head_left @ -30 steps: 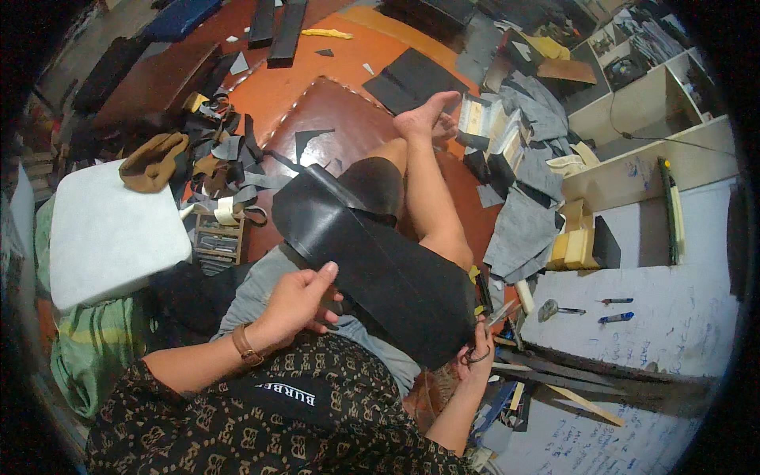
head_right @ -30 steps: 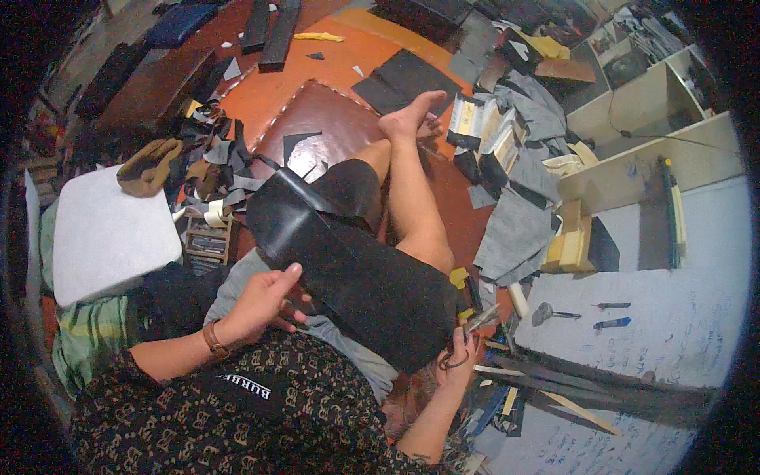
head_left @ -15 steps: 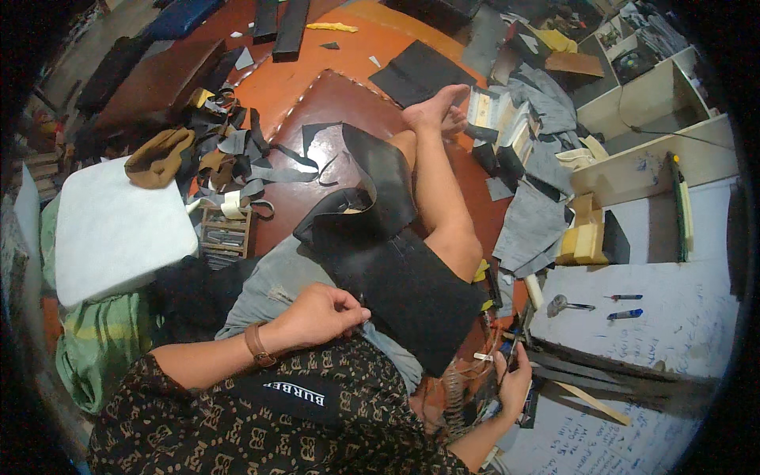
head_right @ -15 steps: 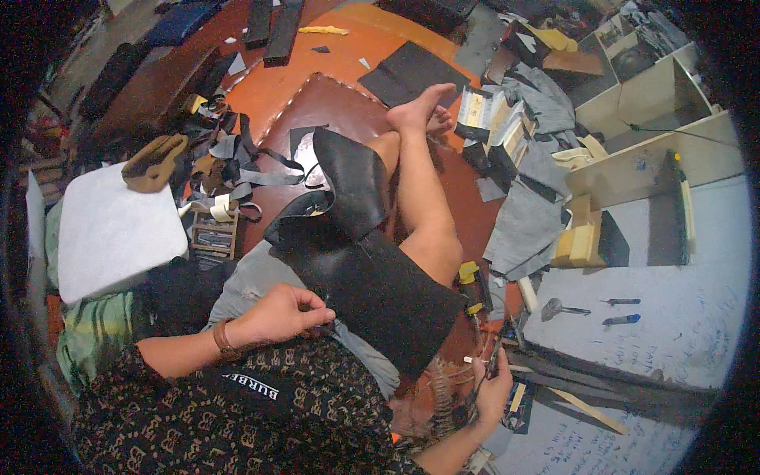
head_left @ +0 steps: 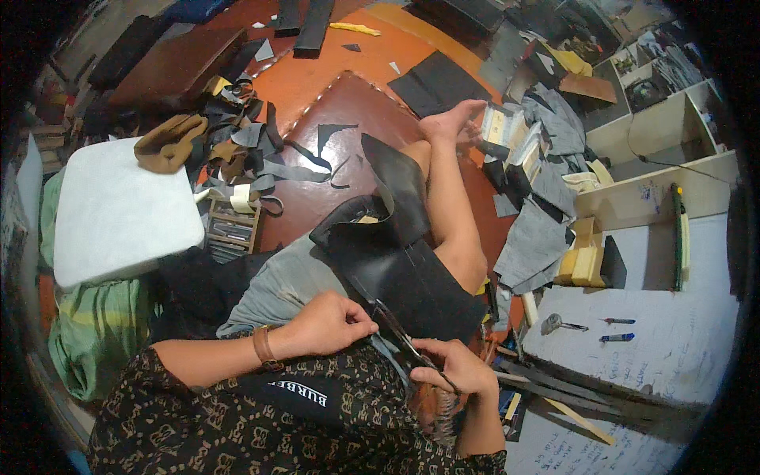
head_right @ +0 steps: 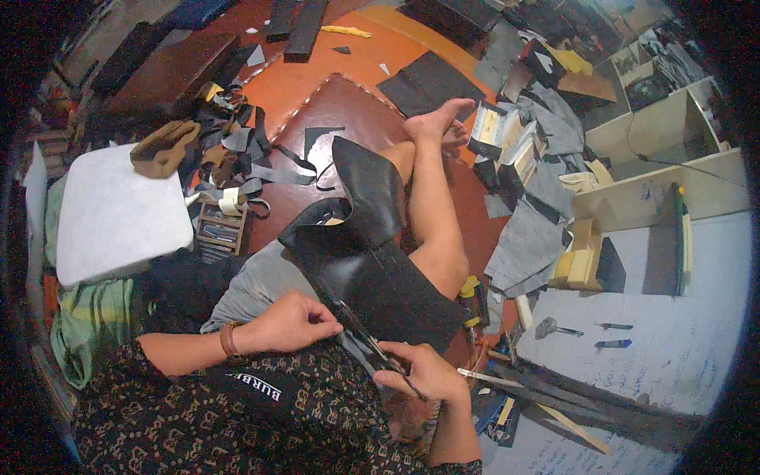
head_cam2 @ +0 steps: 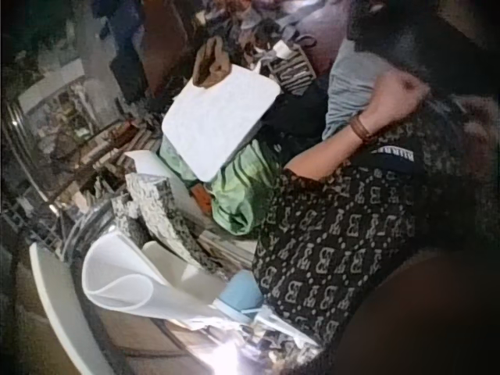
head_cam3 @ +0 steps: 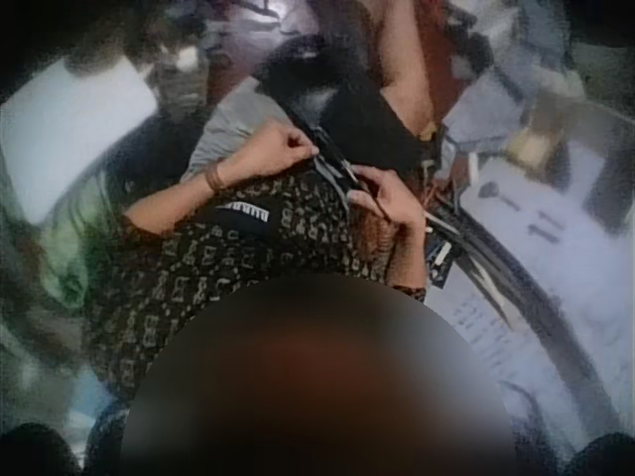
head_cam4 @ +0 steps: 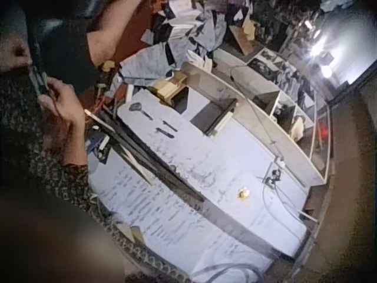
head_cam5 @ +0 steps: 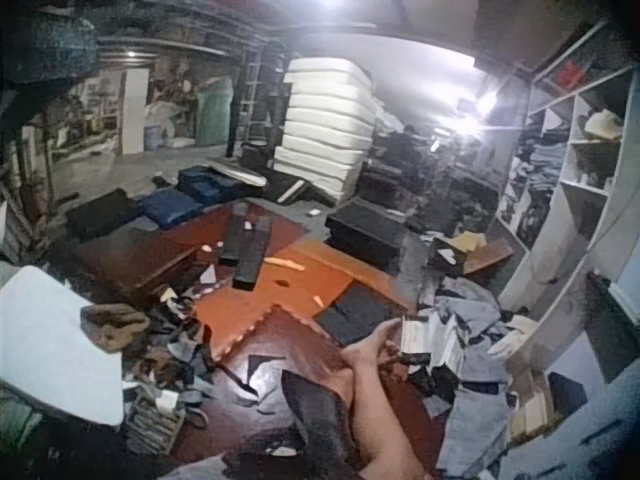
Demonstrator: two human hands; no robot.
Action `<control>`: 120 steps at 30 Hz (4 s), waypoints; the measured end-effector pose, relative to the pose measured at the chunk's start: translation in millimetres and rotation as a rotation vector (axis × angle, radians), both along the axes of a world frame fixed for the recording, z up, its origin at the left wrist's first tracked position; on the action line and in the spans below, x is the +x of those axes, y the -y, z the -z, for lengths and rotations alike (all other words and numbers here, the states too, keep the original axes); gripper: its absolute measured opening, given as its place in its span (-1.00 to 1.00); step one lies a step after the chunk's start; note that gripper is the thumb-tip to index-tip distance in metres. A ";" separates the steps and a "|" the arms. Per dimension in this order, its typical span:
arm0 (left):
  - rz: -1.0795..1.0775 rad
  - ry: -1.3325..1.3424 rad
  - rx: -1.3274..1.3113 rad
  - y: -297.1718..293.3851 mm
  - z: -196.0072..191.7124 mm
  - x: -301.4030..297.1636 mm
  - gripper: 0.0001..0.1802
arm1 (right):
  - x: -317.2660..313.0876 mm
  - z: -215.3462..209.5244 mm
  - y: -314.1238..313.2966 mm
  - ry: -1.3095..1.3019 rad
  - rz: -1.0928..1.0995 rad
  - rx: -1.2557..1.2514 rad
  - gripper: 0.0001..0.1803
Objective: The person measures a black leather sheet with a metal ruler and marks it with a pen. Then the person uses scissors to cut the leather along the marked line, producing a shaped piece.
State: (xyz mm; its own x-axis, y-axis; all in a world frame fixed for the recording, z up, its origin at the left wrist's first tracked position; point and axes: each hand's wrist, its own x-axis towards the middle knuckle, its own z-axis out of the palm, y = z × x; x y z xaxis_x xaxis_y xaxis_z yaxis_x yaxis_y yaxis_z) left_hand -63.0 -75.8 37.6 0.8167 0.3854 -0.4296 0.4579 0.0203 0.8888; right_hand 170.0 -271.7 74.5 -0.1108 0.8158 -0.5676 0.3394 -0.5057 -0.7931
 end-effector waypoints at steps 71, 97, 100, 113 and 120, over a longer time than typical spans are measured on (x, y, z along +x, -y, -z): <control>0.085 0.028 0.075 -0.2 -7.3 -1.3 -0.71 | -19.9 8.3 -36.8 -0.059 0.119 -0.016 -0.48; -0.357 -0.020 -0.503 -5.9 7.2 1.2 -0.62 | -18.9 2.5 -45.2 0.053 0.041 0.031 -0.48; -0.373 -0.028 -0.544 -5.3 7.0 0.4 -0.66 | -19.0 6.7 -44.7 -0.014 0.063 0.079 -0.47; -0.243 0.047 -0.414 -4.8 6.4 -5.2 -0.70 | -26.7 11.8 -71.6 -0.170 0.083 0.064 -0.44; -0.248 0.026 -0.418 -6.2 0.1 -5.9 -0.69 | -27.3 11.0 -81.6 -0.110 0.016 0.133 -0.39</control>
State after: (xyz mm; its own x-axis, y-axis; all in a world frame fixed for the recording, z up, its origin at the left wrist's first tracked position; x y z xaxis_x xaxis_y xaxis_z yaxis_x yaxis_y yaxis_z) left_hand -68.9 -69.6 37.5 0.7345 0.3682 -0.5701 0.3722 0.4838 0.7921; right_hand 142.7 -190.2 63.5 -0.1526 0.8851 -0.4398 0.2400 -0.3985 -0.8852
